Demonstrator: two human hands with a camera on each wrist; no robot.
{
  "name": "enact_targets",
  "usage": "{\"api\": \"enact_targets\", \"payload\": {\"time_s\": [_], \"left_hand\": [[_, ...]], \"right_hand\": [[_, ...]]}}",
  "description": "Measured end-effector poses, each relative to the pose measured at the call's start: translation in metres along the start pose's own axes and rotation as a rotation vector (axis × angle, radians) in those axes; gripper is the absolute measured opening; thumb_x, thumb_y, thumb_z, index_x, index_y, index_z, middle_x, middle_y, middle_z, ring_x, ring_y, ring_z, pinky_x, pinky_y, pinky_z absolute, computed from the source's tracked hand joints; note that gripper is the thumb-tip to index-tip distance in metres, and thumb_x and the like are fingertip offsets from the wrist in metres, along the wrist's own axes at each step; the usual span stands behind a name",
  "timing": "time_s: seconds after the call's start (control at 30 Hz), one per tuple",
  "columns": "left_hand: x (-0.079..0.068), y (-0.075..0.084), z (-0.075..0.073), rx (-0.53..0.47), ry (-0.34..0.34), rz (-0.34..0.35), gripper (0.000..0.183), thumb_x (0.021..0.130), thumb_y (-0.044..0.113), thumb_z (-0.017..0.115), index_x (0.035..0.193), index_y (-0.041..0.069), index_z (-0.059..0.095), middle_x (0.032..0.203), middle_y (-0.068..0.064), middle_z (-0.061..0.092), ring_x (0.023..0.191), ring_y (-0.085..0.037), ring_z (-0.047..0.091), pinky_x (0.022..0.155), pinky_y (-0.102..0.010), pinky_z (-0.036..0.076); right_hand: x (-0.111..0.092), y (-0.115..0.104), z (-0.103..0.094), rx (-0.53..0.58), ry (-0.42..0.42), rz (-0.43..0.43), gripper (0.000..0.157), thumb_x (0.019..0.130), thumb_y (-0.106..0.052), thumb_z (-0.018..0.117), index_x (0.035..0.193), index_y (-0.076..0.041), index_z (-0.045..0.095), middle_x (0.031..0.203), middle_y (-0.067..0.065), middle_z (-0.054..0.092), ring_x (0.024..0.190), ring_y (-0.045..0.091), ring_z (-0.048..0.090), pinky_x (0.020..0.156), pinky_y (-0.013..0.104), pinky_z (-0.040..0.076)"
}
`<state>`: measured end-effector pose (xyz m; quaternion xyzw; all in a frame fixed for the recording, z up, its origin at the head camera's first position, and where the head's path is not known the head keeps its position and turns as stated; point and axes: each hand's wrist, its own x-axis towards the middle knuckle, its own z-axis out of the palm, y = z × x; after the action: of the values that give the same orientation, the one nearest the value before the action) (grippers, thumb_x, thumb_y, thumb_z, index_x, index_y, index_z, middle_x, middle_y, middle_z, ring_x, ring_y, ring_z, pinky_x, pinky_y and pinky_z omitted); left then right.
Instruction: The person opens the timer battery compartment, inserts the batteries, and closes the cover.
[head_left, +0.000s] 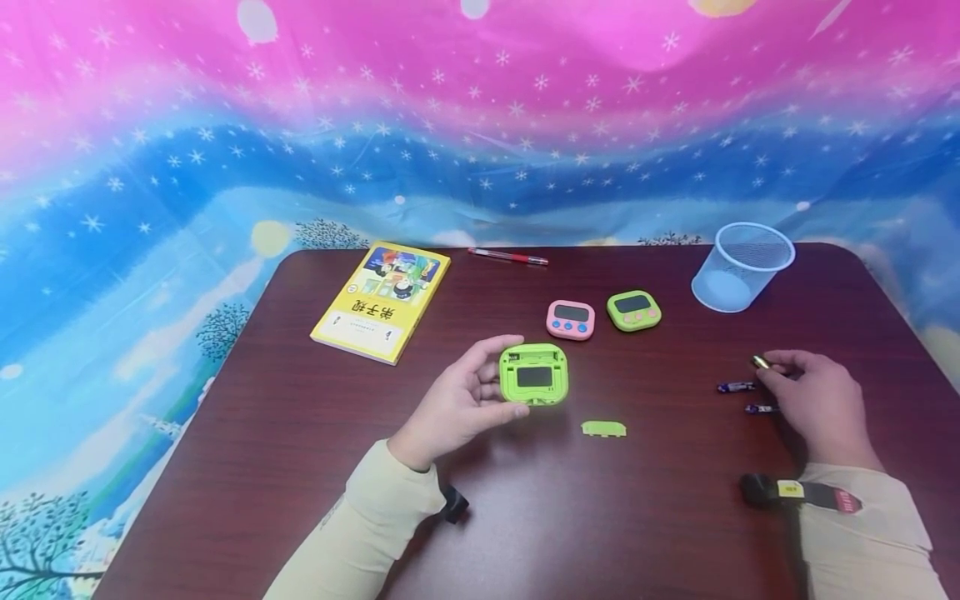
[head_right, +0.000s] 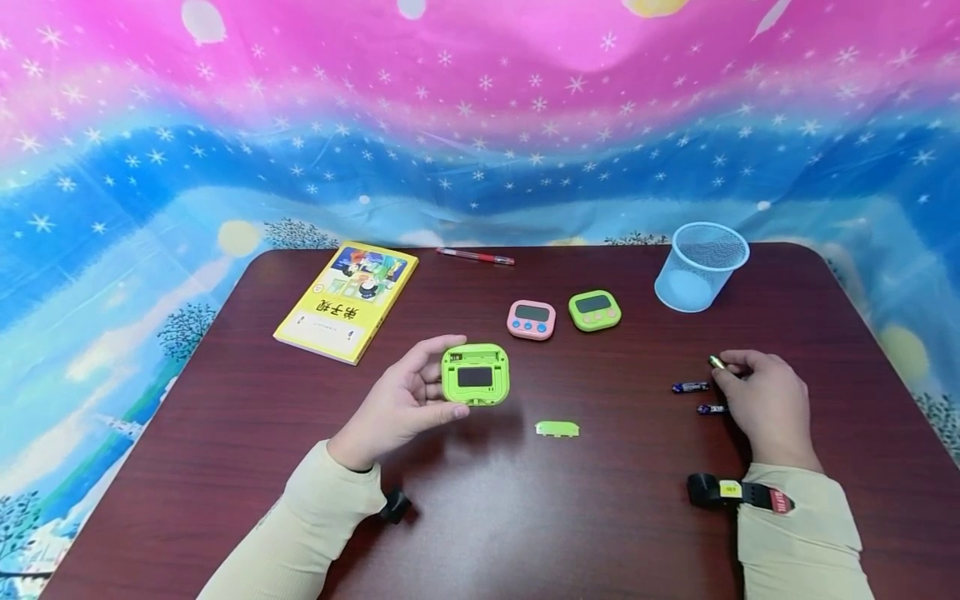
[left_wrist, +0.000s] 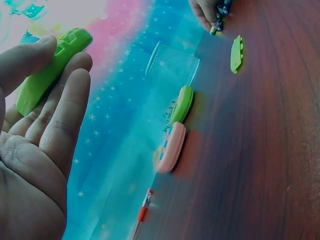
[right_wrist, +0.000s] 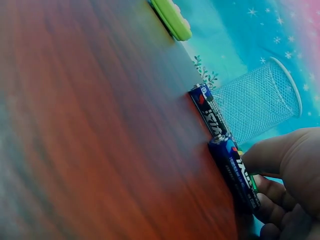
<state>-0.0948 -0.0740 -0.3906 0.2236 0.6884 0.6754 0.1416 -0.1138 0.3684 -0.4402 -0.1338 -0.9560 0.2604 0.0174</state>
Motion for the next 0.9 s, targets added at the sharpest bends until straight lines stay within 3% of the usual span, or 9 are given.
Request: {"api": "enact_targets", "payload": {"time_s": [0.13,0.27,0.4,0.5,0.67,0.9], "left_hand": [[0.000,-0.001,0.001,-0.026,-0.007,-0.007,0.078,0.083,-0.010,0.076,0.148,0.011,0.039,0.127,-0.020,0.065,0.100,-0.026,0.071,0.089,-0.036,0.059],[0.000,-0.001,0.002,-0.039,-0.008,-0.015,0.078,0.083,-0.010,0.076,0.147,0.011,0.039,0.128,-0.019,0.065,0.101,-0.027,0.071,0.089,-0.036,0.059],[0.000,0.001,0.003,-0.032,-0.001,-0.015,0.078,0.082,-0.010,0.076,0.147,0.012,0.039,0.127,-0.018,0.065,0.100,-0.027,0.071,0.089,-0.035,0.059],[0.000,0.001,0.003,-0.025,0.004,-0.013,0.078,0.082,-0.010,0.076,0.147,0.011,0.039,0.127,-0.017,0.066,0.099,-0.027,0.071,0.088,-0.035,0.059],[0.000,0.002,0.002,-0.019,0.009,-0.011,0.077,0.082,-0.010,0.076,0.147,0.012,0.040,0.125,-0.015,0.067,0.097,-0.026,0.072,0.087,-0.035,0.060],[-0.001,0.002,0.002,-0.015,-0.001,-0.003,0.076,0.083,-0.009,0.076,0.146,0.011,0.039,0.127,-0.023,0.064,0.097,-0.025,0.072,0.087,-0.035,0.060]], "right_hand": [[-0.001,0.000,0.001,0.025,0.009,0.026,0.040,0.099,-0.022,0.061,0.127,0.007,0.061,0.107,0.026,0.063,0.097,0.041,0.054,0.070,0.043,0.041],[-0.003,-0.001,0.001,0.079,0.067,0.058,0.043,0.098,-0.025,0.060,0.130,0.004,0.061,0.103,0.019,0.064,0.088,0.026,0.054,0.066,0.032,0.040],[-0.003,-0.005,0.000,0.178,0.151,0.087,0.044,0.095,-0.025,0.063,0.132,-0.002,0.063,0.087,-0.007,0.061,0.077,0.007,0.049,0.062,0.021,0.039],[-0.003,-0.008,-0.001,0.250,0.180,0.106,0.044,0.094,-0.025,0.062,0.134,-0.006,0.064,0.079,-0.021,0.053,0.075,0.003,0.047,0.060,0.017,0.039],[-0.004,-0.015,-0.003,0.312,0.172,0.092,0.039,0.095,-0.025,0.061,0.130,-0.007,0.065,0.081,-0.020,0.054,0.076,0.006,0.048,0.058,0.016,0.040],[-0.008,-0.025,-0.005,0.497,0.139,0.056,0.015,0.093,-0.013,0.064,0.106,-0.018,0.063,0.074,-0.025,0.060,0.065,-0.005,0.059,0.055,0.010,0.046]]}}
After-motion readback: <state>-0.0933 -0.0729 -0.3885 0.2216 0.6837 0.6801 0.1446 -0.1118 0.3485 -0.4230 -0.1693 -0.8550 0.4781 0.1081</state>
